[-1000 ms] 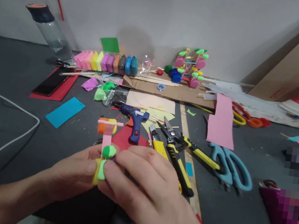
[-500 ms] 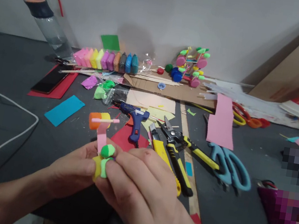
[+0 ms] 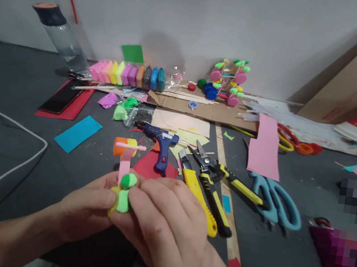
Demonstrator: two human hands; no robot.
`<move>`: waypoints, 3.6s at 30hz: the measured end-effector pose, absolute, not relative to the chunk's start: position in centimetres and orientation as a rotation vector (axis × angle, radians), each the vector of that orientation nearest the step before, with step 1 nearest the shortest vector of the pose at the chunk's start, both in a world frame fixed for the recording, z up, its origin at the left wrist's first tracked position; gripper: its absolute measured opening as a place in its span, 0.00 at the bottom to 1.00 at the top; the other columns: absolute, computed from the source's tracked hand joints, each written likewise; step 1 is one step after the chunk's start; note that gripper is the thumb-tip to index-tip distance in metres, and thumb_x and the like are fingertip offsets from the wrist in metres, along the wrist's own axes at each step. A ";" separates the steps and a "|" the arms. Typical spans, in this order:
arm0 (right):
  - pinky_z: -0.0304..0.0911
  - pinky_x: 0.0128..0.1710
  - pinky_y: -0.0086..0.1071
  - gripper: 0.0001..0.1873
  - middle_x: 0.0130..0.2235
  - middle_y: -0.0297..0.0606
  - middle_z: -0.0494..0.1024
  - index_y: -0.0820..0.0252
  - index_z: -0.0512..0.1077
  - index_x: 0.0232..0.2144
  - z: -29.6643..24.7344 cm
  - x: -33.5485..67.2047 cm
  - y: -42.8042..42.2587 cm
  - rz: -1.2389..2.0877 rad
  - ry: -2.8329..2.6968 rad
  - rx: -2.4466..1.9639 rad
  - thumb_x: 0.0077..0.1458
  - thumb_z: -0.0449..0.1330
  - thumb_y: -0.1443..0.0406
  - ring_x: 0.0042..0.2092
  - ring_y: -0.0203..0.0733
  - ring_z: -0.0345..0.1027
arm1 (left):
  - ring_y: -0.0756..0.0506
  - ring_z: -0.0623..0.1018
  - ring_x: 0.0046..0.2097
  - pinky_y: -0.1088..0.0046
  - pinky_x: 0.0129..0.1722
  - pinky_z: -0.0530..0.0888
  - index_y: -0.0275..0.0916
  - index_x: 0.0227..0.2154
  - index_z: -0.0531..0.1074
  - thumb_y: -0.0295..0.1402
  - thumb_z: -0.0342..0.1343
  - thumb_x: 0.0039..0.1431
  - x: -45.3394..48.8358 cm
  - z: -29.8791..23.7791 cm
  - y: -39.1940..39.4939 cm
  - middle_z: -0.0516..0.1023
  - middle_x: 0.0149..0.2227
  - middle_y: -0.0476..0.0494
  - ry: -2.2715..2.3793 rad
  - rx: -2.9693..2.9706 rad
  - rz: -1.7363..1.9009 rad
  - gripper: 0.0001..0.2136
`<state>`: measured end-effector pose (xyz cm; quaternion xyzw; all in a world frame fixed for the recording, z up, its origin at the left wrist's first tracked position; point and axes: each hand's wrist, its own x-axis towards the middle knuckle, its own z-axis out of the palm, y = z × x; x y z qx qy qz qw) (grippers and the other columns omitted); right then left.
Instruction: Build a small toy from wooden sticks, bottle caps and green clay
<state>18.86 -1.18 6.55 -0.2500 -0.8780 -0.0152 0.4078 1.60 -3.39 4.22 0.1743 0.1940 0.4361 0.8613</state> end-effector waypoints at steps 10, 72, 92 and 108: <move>0.75 0.36 0.34 0.06 0.34 0.43 0.81 0.62 0.74 0.39 6.6 18.9 -1.3 -0.060 -2.221 -0.674 0.62 0.62 0.65 0.37 0.41 0.77 | 0.55 0.71 0.29 0.84 0.33 0.68 0.33 0.39 0.79 0.31 0.67 0.50 1.5 4.3 -3.3 0.73 0.29 0.48 0.381 0.362 0.919 0.12; 0.68 0.41 0.33 0.07 0.39 0.41 0.76 0.63 0.74 0.37 5.8 17.9 -1.4 0.297 -2.024 -0.848 0.54 0.66 0.72 0.43 0.38 0.71 | 0.50 0.75 0.45 0.79 0.46 0.70 0.41 0.44 0.78 0.33 0.65 0.55 1.2 3.4 -3.2 0.77 0.43 0.46 0.505 0.528 1.066 0.13; 0.65 0.44 0.38 0.06 0.41 0.43 0.76 0.62 0.74 0.36 5.8 17.5 -1.4 0.234 -2.021 -0.875 0.54 0.64 0.73 0.45 0.42 0.69 | 0.51 0.76 0.43 0.80 0.45 0.70 0.44 0.45 0.76 0.31 0.61 0.60 1.3 3.1 -3.6 0.76 0.40 0.48 0.517 0.545 1.038 0.10; 0.67 0.45 0.36 0.08 0.42 0.41 0.76 0.62 0.74 0.38 6.1 17.3 -1.7 0.284 -1.968 -0.938 0.55 0.63 0.72 0.46 0.40 0.70 | 0.49 0.76 0.45 0.76 0.48 0.71 0.44 0.47 0.75 0.33 0.63 0.58 1.7 3.2 -3.7 0.76 0.41 0.46 0.462 0.517 1.046 0.14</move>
